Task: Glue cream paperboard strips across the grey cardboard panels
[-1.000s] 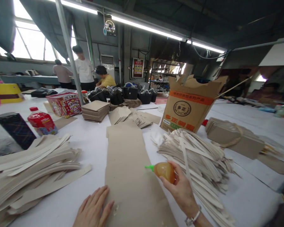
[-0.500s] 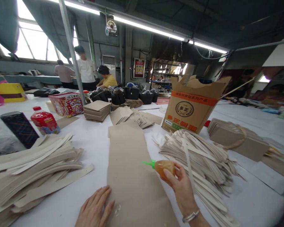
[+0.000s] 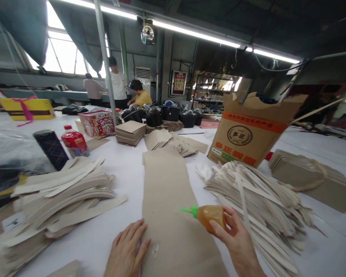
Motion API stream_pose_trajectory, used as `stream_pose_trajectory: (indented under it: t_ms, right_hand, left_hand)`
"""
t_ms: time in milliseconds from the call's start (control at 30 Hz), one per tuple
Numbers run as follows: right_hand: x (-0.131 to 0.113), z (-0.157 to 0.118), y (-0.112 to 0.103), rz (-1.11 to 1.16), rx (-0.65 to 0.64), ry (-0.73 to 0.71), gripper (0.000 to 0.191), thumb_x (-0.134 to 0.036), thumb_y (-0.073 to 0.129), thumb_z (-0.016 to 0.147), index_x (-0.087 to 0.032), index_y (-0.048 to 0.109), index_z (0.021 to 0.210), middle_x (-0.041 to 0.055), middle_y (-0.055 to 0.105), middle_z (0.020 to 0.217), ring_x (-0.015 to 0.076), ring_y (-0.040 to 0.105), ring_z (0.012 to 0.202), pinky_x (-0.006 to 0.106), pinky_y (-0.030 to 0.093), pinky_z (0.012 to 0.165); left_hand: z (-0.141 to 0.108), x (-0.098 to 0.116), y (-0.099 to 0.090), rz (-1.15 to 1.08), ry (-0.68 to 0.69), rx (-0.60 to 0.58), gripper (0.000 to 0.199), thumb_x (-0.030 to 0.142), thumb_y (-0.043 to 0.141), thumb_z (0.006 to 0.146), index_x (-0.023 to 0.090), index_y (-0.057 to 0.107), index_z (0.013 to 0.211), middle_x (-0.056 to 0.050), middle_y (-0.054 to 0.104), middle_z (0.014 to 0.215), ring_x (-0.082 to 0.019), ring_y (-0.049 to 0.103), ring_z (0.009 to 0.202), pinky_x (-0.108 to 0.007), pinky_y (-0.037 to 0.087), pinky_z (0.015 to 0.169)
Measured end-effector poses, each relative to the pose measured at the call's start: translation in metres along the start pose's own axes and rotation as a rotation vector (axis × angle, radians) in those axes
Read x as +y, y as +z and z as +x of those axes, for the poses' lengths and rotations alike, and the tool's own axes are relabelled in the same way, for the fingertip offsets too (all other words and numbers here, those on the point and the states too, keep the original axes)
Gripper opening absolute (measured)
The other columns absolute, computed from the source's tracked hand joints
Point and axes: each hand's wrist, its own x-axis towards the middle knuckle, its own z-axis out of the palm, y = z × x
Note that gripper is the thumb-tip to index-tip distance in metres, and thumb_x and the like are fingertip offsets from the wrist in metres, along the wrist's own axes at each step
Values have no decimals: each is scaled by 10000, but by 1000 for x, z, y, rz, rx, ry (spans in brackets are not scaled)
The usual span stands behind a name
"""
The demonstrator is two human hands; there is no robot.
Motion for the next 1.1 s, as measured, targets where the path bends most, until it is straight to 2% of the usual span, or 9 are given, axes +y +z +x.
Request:
stream_pose_trajectory:
  t_ms: [200,400,567,767,967,1100]
  right_hand:
    - [14,-12,53,-98,-251,-52,578,-296,713,606,-226,435,1109,71,618,1038,234,623,889,335,524,769]
    - [27,-13,79,-293,-245,-183,558,-299,687,594,-210,496,1111,61,626,1019,224,623,873,300,528,749]
    - [29,-6,87,-398,-268,-259,551,-286,671,611,-204,478,1120,60,604,1050,221,601,926,314,508,803]
    - [24,-6,76,-447,-286,-223,540,-311,654,646,-213,445,1135,44,620,996,209,618,874,303,520,772]
    - [27,-11,83,-378,-266,-220,519,-288,669,627,-207,474,1101,46,611,1026,211,610,899,300,510,790]
    - [24,-8,90,-222,-223,-144,539,-299,682,628,-191,444,1100,64,619,1006,219,623,865,331,518,776]
  left_hand:
    - [-3,-1,1,-35,34,42,414,510,322,844,347,495,1182,32,491,1302,-182,428,1203,-397,349,989]
    - [-4,-3,3,-32,59,93,388,496,337,847,360,490,1177,42,508,1284,-180,445,1185,-386,364,961]
    - [-4,-2,2,-34,69,109,372,487,346,847,356,508,1156,40,519,1273,-178,459,1170,-381,370,951]
    - [-3,-2,2,-42,62,100,379,491,347,844,348,514,1153,34,520,1273,-182,461,1168,-391,374,948]
    - [-4,-1,1,-50,42,87,382,496,348,840,349,518,1149,33,512,1281,-188,448,1184,-402,372,959]
    - [-4,1,-2,-63,13,42,405,520,324,838,357,511,1157,46,490,1301,-195,427,1204,-425,355,980]
